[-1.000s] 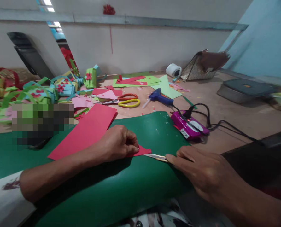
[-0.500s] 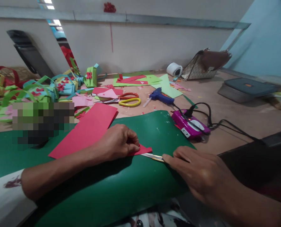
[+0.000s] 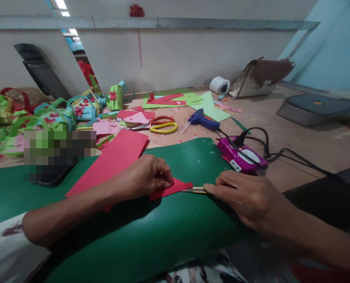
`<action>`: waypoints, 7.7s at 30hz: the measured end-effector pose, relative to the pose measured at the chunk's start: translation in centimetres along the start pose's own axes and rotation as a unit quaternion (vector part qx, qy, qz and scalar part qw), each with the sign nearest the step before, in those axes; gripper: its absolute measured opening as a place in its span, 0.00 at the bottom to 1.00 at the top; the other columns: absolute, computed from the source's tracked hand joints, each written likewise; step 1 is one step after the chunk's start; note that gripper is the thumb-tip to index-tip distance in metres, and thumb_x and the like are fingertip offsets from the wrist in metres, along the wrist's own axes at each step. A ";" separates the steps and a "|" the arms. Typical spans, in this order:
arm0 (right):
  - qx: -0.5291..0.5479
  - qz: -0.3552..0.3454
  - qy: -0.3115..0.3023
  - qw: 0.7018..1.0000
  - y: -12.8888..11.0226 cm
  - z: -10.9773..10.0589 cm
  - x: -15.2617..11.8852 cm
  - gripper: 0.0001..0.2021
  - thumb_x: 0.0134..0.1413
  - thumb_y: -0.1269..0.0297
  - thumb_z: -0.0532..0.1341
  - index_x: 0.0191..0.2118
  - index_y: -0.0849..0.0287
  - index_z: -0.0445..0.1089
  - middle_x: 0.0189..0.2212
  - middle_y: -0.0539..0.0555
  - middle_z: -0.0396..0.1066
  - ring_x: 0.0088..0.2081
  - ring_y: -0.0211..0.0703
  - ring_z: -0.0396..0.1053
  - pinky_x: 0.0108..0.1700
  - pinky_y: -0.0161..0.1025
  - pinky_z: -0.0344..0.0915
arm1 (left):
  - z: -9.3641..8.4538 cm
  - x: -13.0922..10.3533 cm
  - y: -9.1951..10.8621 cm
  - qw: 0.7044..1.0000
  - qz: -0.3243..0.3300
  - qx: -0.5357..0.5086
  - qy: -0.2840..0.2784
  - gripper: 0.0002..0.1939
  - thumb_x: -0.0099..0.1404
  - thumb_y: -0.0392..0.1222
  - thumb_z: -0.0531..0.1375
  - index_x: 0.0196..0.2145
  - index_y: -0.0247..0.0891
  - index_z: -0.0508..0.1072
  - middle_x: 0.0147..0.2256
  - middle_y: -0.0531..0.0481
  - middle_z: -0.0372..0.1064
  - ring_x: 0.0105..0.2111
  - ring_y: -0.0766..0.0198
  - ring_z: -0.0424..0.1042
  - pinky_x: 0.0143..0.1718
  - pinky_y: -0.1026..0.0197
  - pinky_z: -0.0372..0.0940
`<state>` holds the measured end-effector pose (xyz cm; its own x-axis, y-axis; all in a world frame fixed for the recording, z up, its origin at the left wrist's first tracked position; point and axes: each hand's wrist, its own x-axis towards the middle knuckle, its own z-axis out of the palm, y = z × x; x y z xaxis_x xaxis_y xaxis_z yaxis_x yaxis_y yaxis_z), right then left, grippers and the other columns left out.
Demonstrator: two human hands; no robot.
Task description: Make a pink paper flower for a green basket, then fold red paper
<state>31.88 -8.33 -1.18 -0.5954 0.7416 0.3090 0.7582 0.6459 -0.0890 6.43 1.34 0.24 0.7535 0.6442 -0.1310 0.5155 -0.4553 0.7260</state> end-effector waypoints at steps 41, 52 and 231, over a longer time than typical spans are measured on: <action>-0.029 0.003 -0.006 1.000 -0.7 0.0 -0.4 0.18 0.55 0.77 0.49 0.46 0.57 0.69 0.28 0.53 0.65 0.27 0.40 0.62 0.28 0.36 0.52 | -0.8 -2.2 -1.6 0.990 0.133 0.036 -0.020 0.09 0.65 0.29 0.54 0.34 0.35 0.74 0.32 0.52 0.66 0.30 0.71 0.67 0.33 0.69 0.60; -0.032 0.005 -0.004 0.999 -0.8 0.0 -0.5 0.17 0.56 0.76 0.48 0.46 0.57 0.69 0.28 0.52 0.65 0.27 0.39 0.62 0.28 0.36 0.51 | -0.1 -1.8 -2.4 0.992 0.128 -0.010 0.003 0.09 0.61 0.27 0.57 0.30 0.35 0.74 0.29 0.53 0.68 0.28 0.72 0.67 0.30 0.71 0.60; 0.450 0.231 0.153 0.849 -0.6 2.3 14.1 0.16 0.52 0.56 0.60 0.43 0.61 0.65 0.20 0.46 0.65 0.24 0.37 0.64 0.27 0.35 0.63 | -5.5 -5.9 -3.2 0.832 -0.112 -0.469 0.273 0.21 0.45 0.50 0.71 0.30 0.32 0.73 0.25 0.49 0.70 0.24 0.66 0.69 0.26 0.65 0.62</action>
<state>22.38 2.16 1.01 -0.0879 0.9605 0.2640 0.3001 0.2783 -0.9124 -1.88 2.35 2.40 0.2515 0.9482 -0.1942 -0.1200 0.2296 0.9659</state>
